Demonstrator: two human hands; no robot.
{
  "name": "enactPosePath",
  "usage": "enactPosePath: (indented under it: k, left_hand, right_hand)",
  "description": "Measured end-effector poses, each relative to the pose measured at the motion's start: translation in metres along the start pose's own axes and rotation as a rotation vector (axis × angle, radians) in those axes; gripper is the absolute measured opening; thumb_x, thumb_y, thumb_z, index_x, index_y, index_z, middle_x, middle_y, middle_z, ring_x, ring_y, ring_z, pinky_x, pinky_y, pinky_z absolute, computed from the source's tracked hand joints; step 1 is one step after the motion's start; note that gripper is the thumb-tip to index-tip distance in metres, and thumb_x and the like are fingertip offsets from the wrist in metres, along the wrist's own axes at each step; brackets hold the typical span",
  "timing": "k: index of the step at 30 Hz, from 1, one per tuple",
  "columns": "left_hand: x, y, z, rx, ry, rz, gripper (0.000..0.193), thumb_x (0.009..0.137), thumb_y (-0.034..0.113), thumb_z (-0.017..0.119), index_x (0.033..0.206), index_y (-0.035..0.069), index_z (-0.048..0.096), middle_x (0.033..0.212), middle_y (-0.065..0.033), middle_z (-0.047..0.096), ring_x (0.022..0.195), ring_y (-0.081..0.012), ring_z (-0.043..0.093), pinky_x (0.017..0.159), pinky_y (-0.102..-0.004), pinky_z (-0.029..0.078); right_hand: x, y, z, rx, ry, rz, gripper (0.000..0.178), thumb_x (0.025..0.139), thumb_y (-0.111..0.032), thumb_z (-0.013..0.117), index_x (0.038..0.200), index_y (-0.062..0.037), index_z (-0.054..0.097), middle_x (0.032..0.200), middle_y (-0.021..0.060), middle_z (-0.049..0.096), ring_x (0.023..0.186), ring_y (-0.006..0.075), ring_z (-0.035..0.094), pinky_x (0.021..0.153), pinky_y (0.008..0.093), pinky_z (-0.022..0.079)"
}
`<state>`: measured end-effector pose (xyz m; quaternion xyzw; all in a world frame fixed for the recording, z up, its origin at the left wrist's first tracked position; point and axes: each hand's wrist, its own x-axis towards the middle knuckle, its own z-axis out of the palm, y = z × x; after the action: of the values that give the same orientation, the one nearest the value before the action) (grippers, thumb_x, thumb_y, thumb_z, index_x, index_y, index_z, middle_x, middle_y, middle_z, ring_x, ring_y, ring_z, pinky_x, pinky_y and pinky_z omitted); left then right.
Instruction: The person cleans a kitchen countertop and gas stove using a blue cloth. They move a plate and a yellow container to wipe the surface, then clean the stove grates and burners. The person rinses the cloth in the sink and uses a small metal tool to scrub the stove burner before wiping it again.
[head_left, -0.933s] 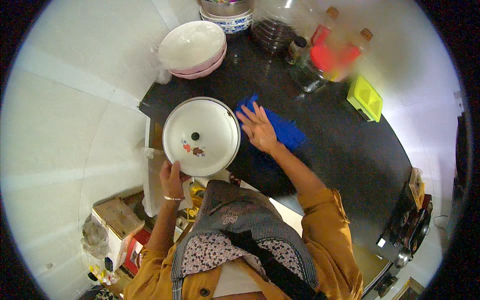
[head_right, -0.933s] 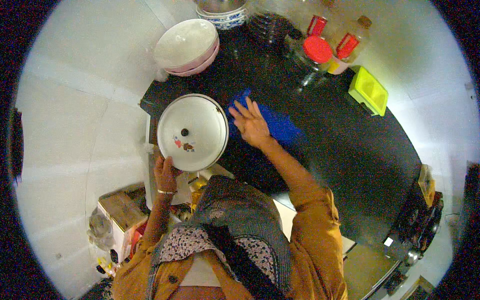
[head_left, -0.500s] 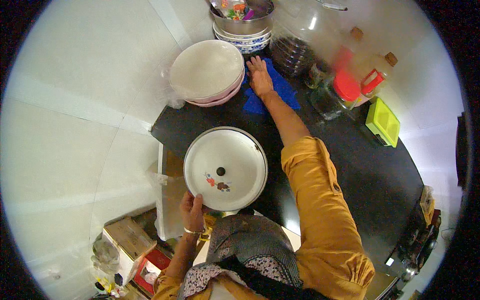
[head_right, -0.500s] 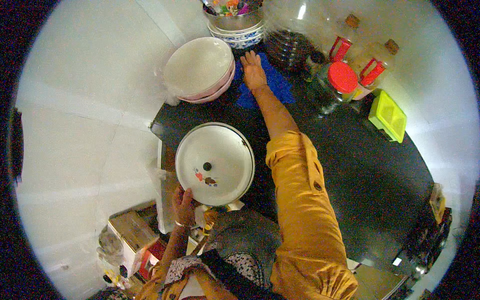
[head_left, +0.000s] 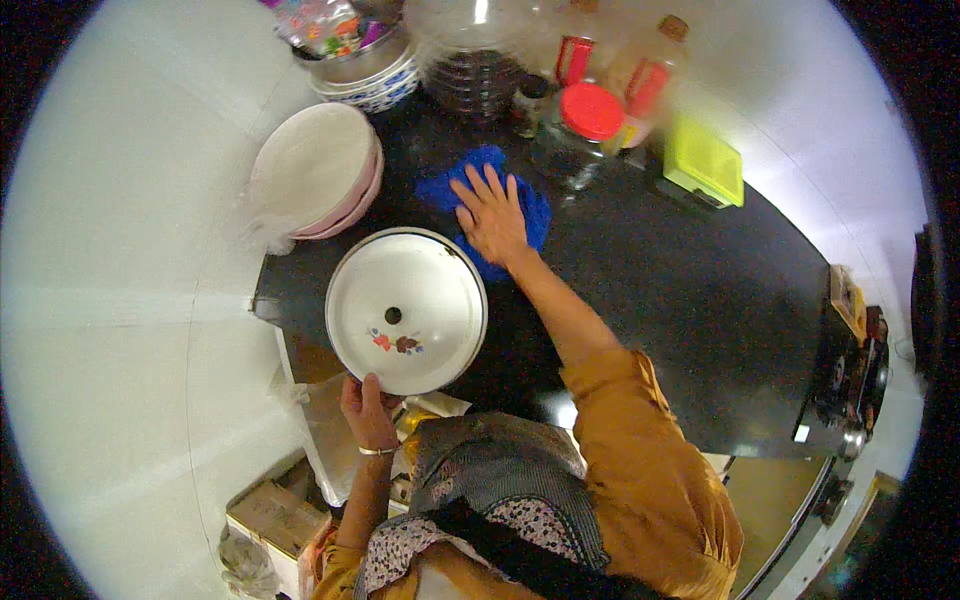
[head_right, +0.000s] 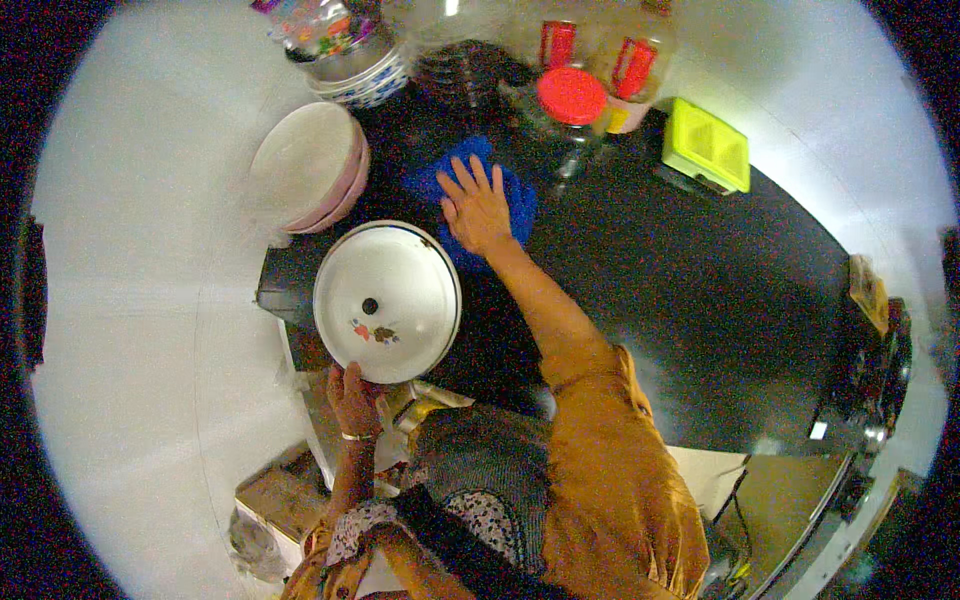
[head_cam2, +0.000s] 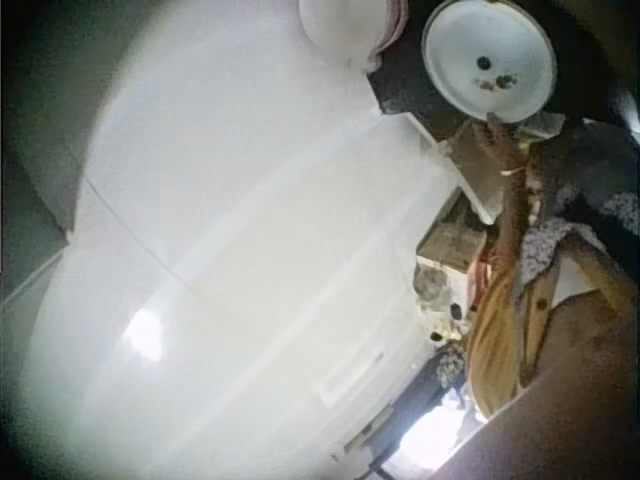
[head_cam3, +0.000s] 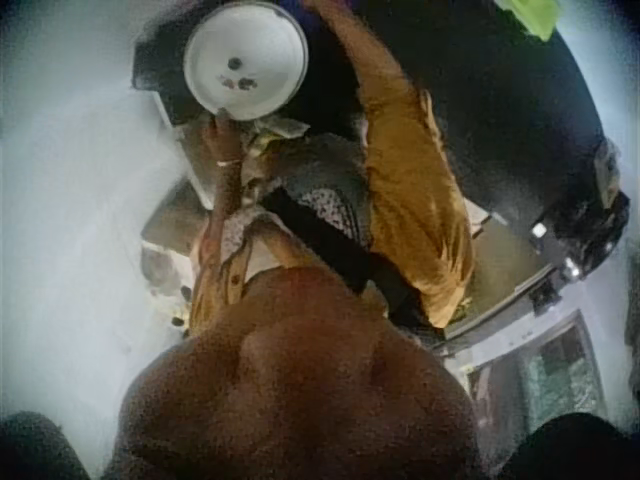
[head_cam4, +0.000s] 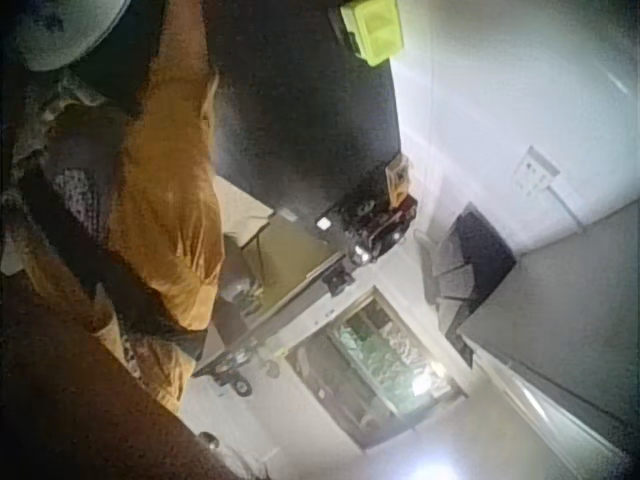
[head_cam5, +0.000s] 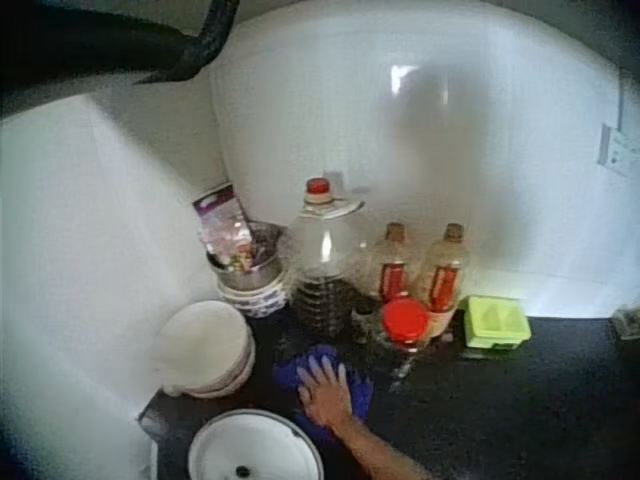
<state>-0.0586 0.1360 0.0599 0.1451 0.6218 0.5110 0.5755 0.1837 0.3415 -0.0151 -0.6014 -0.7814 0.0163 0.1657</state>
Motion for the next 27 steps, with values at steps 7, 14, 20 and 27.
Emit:
enactPosePath:
  k: [7,14,20,27]
  left_hand:
    - [0.049,0.012,0.033,-0.043,-0.119,0.054,0.019,0.089,0.016,0.048,0.102,0.001,0.048,0.093,-0.0085,0.058,0.076,-0.0172,0.06,0.063,-0.0299,0.055]
    - [0.117,0.025,0.077,-0.022,-0.244,0.063,0.022,0.09,0.016,0.049,0.101,-0.004,0.043,0.101,-0.0173,0.057,0.084,-0.0243,0.063,0.07,-0.0362,0.058]
    - [0.171,0.03,0.109,-0.15,-0.314,0.192,0.023,0.09,0.014,0.049,0.1,-0.006,0.043,0.099,-0.0194,0.057,0.084,-0.0272,0.063,0.075,-0.0412,0.057]
    - [0.23,0.039,0.141,-0.078,-0.409,0.36,0.027,0.089,0.019,0.052,0.098,-0.005,0.044,0.085,-0.0159,0.056,0.076,-0.0282,0.062,0.073,-0.0423,0.057]
  right_hand:
    - [-0.096,0.026,-0.067,-0.042,-0.066,0.237,0.041,0.087,-0.021,0.049,0.127,-0.0131,0.047,0.141,0.0094,0.034,0.131,0.031,0.027,0.107,0.0492,0.019]
    - [-0.04,0.098,-0.026,-0.118,0.169,0.364,0.039,0.086,-0.017,0.05,0.124,-0.0096,0.049,0.137,0.0106,0.038,0.13,0.032,0.029,0.107,0.0478,0.021]
    - [0.015,0.149,-0.042,-0.225,0.017,0.335,0.039,0.092,-0.028,0.04,0.129,-0.0182,0.044,0.141,0.0055,0.034,0.131,0.0312,0.027,0.107,0.0509,0.019]
    - [0.011,0.128,-0.059,-0.376,0.119,0.436,0.045,0.092,-0.038,0.036,0.133,-0.0196,0.041,0.143,0.0099,0.03,0.131,0.0368,0.025,0.106,0.0524,0.016]
